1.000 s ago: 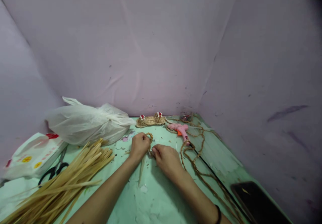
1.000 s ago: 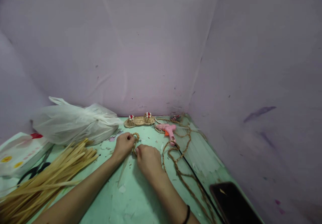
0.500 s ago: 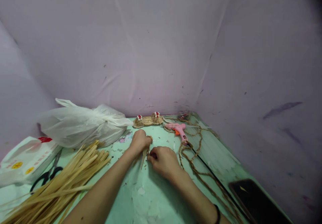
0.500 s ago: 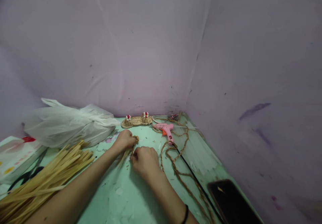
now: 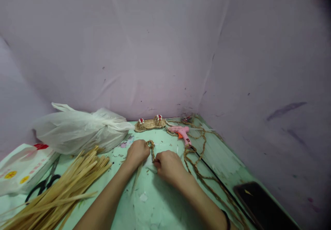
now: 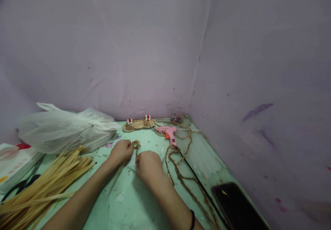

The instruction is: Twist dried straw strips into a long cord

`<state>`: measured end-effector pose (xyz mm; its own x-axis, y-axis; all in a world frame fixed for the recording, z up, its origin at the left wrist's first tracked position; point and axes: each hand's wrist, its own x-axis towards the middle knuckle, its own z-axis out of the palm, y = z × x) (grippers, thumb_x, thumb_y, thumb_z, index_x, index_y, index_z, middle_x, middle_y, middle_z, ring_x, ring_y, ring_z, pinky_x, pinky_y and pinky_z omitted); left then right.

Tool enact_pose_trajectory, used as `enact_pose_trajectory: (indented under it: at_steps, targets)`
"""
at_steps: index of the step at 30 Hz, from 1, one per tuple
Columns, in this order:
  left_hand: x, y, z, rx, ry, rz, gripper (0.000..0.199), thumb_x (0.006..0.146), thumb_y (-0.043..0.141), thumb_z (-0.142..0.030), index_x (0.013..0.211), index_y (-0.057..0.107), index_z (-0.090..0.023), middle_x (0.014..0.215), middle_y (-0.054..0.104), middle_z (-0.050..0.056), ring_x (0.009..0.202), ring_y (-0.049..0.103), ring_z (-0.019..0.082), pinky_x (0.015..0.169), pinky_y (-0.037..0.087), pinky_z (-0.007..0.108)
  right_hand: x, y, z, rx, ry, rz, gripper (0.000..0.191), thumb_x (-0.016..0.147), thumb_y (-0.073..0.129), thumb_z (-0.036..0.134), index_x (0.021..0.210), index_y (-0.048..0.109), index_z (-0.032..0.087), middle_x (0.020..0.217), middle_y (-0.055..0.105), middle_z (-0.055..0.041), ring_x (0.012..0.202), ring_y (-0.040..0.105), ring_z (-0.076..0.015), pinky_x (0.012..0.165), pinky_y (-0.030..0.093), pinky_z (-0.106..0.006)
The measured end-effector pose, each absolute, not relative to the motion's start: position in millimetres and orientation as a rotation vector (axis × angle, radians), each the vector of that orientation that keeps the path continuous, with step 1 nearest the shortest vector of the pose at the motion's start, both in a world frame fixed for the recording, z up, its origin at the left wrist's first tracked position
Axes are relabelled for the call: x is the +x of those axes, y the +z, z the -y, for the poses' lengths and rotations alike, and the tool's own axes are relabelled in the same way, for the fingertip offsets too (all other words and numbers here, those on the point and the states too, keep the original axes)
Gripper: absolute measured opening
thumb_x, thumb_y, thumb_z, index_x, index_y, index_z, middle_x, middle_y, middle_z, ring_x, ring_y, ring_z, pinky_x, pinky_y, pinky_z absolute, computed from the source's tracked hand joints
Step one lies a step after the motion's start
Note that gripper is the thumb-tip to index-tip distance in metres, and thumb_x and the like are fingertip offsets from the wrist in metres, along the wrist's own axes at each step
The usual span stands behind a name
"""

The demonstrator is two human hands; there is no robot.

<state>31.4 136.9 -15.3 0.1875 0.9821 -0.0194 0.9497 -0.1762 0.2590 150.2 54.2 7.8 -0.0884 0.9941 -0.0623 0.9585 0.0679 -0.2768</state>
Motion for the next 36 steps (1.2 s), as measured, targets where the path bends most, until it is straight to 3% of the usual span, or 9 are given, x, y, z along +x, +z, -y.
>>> enact_pose_trajectory:
  at_steps: [5, 9, 14, 26, 31, 36]
  targets:
    - [26.0, -20.2, -144.5, 2.214, 0.264, -1.712, 0.016, 0.063, 0.043, -0.014, 0.057, 0.058, -0.015, 0.06, 0.059, 0.006, 0.058, 0.049, 0.015, 0.05, 0.024, 0.024, 144.8, 17.4, -48.0, -2.054, 0.326, 2.238, 0.021, 0.073, 0.048, 0.02, 0.079, 0.068, 0.015, 0.08, 0.068, -0.0136, 0.076, 0.062, -0.0238, 0.062, 0.041, -0.028]
    - [23.4, -19.7, -146.1, 2.142, 0.356, -1.528, 0.015, 0.06, 0.041, -0.013, 0.046, 0.045, -0.016, 0.044, 0.038, -0.003, 0.048, 0.035, 0.01, 0.048, 0.021, 0.023, 141.9, 15.7, -45.9, -2.071, 0.311, 2.221, 0.023, 0.074, 0.047, 0.02, 0.082, 0.068, 0.016, 0.079, 0.068, -0.0135, 0.076, 0.063, -0.0249, 0.062, 0.042, -0.029]
    - [17.7, -12.0, -141.3, 2.053, 0.313, -1.324, 0.016, 0.054, 0.038, -0.01, 0.041, 0.031, -0.017, 0.042, 0.021, -0.005, 0.045, 0.023, 0.008, 0.046, 0.017, 0.023, 146.3, 8.2, -51.2, -2.118, 0.318, 2.159, 0.024, 0.076, 0.045, 0.021, 0.085, 0.067, 0.018, 0.082, 0.068, -0.0126, 0.078, 0.063, -0.0242, 0.062, 0.042, -0.029]
    - [16.2, -12.3, -139.2, 2.069, 0.314, -1.324, 0.016, 0.055, 0.038, -0.012, 0.041, 0.033, -0.017, 0.041, 0.021, -0.006, 0.045, 0.023, 0.008, 0.045, 0.016, 0.022, 142.9, 13.4, -43.5, -2.041, 0.396, 2.245, 0.022, 0.075, 0.047, 0.024, 0.078, 0.068, 0.018, 0.08, 0.068, -0.0121, 0.076, 0.063, -0.0243, 0.061, 0.04, -0.028]
    - [16.4, -13.1, -136.3, 2.024, 0.366, -1.331, 0.014, 0.054, 0.039, -0.01, 0.041, 0.038, -0.016, 0.039, 0.026, -0.006, 0.042, 0.026, 0.007, 0.045, 0.017, 0.022, 153.6, 17.9, -69.1, -2.185, 0.322, 1.936, 0.044, 0.086, 0.03, 0.039, 0.084, 0.067, 0.015, 0.084, 0.067, -0.0151, 0.08, 0.062, -0.0243, 0.064, 0.04, -0.03]
    - [15.0, -19.2, -137.3, 1.98, 0.377, -1.355, 0.013, 0.054, 0.04, -0.01, 0.042, 0.041, -0.016, 0.037, 0.026, -0.006, 0.039, 0.025, 0.007, 0.043, 0.016, 0.022, 149.2, 9.7, -123.3, -2.138, 0.351, 1.787, 0.032, 0.082, 0.038, 0.032, 0.085, 0.066, 0.016, 0.088, 0.067, -0.0123, 0.083, 0.061, -0.0205, 0.065, 0.039, -0.027]
